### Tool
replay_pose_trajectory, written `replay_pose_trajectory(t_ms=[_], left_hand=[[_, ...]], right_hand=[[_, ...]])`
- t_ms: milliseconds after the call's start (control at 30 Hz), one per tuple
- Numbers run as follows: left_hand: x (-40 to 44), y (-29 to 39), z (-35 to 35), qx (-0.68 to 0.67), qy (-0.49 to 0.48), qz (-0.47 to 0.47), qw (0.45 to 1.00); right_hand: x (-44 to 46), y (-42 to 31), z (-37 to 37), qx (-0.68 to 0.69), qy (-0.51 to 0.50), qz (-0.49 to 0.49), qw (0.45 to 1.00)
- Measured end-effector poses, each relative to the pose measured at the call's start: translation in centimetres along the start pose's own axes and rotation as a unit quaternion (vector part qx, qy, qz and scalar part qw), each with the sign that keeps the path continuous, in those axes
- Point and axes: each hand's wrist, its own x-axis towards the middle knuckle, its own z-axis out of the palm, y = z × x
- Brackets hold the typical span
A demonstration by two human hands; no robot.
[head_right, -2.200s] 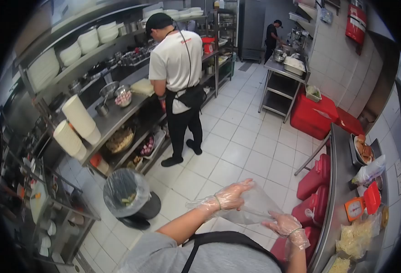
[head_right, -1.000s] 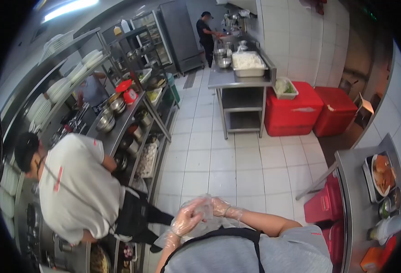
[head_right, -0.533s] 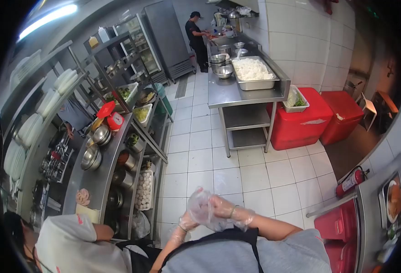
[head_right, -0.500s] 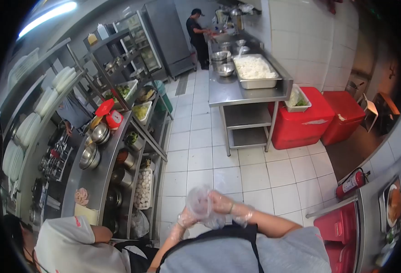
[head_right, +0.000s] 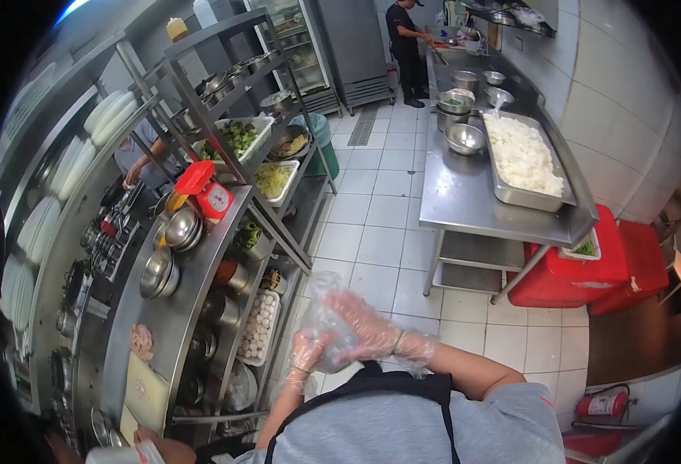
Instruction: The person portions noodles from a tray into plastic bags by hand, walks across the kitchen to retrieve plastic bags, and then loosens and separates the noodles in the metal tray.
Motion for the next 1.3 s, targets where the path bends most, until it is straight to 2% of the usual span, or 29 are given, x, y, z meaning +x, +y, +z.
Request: replay_pose_trajectory(t_ms=[33, 67, 100, 133, 167, 200, 233, 300, 333, 433, 467, 567, 667, 700, 767, 833, 867, 967, 1000, 1100, 1167, 1233, 1267, 1300], left_hand=[[2.3, -0.4, 0.1, 0.036, -0.04, -0.003, 0.999], [3.4, 3.5, -0.2, -0.027, -0.07, -0.008, 0.997], [6.0, 3.7, 0.0, -0.025, -0.074, 0.006, 0.997], [8.7, 3.7, -0.1, -0.022, -0.078, 0.021, 0.996], [11.5, 4.5, -0.8, -0.019, -0.082, 0.039, 0.996], [13.7, 6.6, -1.7, -0.093, -0.114, 0.026, 0.989], [16.6, 6.9, -1.9, -0.075, -0.074, 0.055, 0.993], [21.8, 6.0, -2.8, -0.029, 0.003, 0.108, 0.994], [24.6, 6.8, -4.0, 0.039, -0.018, 0.128, 0.991], [30.9, 10.3, -6.0, -0.06, -0.081, 0.067, 0.993], [33.2, 10.5, -6.0, -0.069, -0.16, 0.053, 0.983], [38.6, 11.1, -3.7, -0.144, -0.323, 0.13, 0.926], [44.3, 11.5, -1.4, -0.234, -0.35, 0.007, 0.907], [46.2, 11.5, -0.8, -0.264, -0.355, -0.034, 0.896], [50.7, 11.7, 0.0, -0.232, -0.321, -0.012, 0.918], [55.8, 12.1, -0.2, -0.219, -0.316, -0.018, 0.923], [58.1, 12.1, 0.2, -0.255, -0.303, -0.062, 0.916], [65.3, 12.2, 0.4, -0.296, -0.283, -0.11, 0.906], [66.9, 13.2, 0.4, -0.303, -0.237, -0.125, 0.915], [73.3, 12.4, 0.4, -0.523, -0.25, -0.239, 0.779], [78.7, 10.5, 1.1, -0.556, -0.242, -0.276, 0.746], [84.4, 10.2, 1.1, -0.577, -0.241, -0.314, 0.715], [87.7, 10.8, 1.5, -0.573, -0.198, -0.351, 0.713], [91.3, 11.1, 1.9, -0.577, -0.196, -0.339, 0.717]], right_hand=[[1.1, 2.5, 1.3, 0.002, -0.022, 0.013, 1.0], [2.3, 5.0, 2.7, 0.004, -0.043, 0.029, 0.999], [3.5, 6.9, 3.5, 0.008, -0.064, 0.045, 0.997], [5.6, 8.0, 2.5, 0.079, -0.105, 0.17, 0.977], [7.4, 9.2, 1.7, 0.135, -0.093, 0.203, 0.965], [9.2, 10.7, 0.3, 0.185, -0.084, 0.234, 0.951], [10.9, 12.6, -1.2, 0.232, -0.074, 0.262, 0.934], [12.8, 18.9, -1.7, 0.277, -0.01, 0.212, 0.937], [13.8, 21.3, -1.5, 0.302, 0.024, 0.188, 0.934], [18.5, 21.7, -7.3, 0.322, 0.101, 0.413, 0.846], [19.6, 21.8, -8.7, 0.32, 0.143, 0.438, 0.828], [20.9, 25.9, -9.3, 0.336, 0.193, 0.422, 0.819], [22.9, 30.5, -10.8, 0.333, 0.159, 0.442, 0.818], [23.3, 33.2, -10.4, 0.354, 0.179, 0.398, 0.827], [24.0, 39.4, -9.5, 0.389, 0.216, 0.304, 0.843], [25.6, 42.9, -11.7, 0.257, 0.175, 0.349, 0.884], [26.4, 44.7, -12.8, 0.189, 0.155, 0.372, 0.896], [27.1, 50.9, -14.4, 0.39, 0.179, 0.428, 0.796], [27.0, 52.8, -14.6, 0.368, 0.179, 0.457, 0.79], [25.8, 56.7, -14.6, 0.286, 0.166, 0.53, 0.781], [24.4, 58.7, -14.0, 0.209, 0.146, 0.561, 0.787], [24.4, 58.0, -15.3, 0.193, 0.104, 0.612, 0.76], [24.9, 57.4, -16.1, 0.148, 0.081, 0.636, 0.753], [25.2, 57.3, -16.8, 0.102, 0.056, 0.66, 0.742]])
